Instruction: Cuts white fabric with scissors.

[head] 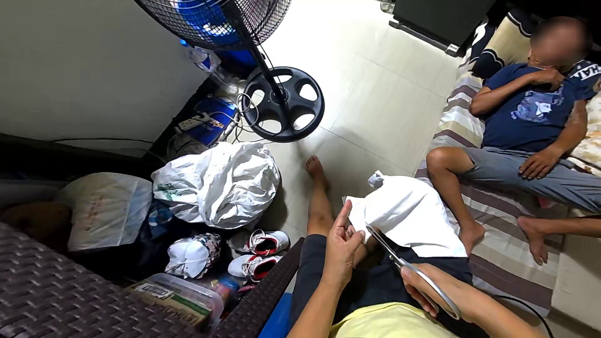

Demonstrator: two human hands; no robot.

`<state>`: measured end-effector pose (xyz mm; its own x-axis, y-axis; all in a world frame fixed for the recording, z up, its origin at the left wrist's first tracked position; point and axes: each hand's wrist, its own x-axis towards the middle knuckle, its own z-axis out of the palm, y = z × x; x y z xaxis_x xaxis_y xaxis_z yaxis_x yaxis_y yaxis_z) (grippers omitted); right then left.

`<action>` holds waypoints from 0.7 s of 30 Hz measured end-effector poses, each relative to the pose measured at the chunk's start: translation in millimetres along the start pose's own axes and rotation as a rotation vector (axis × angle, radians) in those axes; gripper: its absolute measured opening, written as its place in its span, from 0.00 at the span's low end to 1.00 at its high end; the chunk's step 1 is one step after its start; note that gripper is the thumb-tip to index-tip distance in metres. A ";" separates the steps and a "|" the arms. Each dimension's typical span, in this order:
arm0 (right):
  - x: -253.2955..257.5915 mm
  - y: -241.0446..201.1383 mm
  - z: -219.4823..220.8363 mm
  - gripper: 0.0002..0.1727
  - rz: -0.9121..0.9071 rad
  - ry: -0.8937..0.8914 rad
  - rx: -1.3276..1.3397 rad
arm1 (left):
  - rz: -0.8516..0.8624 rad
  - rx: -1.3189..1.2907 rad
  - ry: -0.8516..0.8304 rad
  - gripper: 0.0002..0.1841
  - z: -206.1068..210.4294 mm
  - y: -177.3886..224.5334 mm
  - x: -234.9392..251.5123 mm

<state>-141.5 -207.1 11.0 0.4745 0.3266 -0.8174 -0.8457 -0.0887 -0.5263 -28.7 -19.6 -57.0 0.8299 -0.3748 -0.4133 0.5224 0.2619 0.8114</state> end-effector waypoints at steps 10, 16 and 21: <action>26.3 -10.3 16.9 0.27 -0.037 0.082 0.066 | 0.003 0.006 0.031 0.42 5.2 1.4 -6.0; 28.2 -2.7 24.2 0.28 -0.054 0.127 0.108 | 0.007 0.015 0.033 0.43 4.3 -0.9 -6.9; 29.9 -1.3 30.3 0.27 -0.002 0.150 0.158 | 0.000 0.005 0.035 0.43 2.6 -0.6 -9.1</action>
<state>-133.6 -168.6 -5.7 0.4975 0.1818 -0.8482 -0.8667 0.0639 -0.4947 -37.1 -18.7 -52.7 0.8362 -0.3436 -0.4274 0.5216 0.2578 0.8133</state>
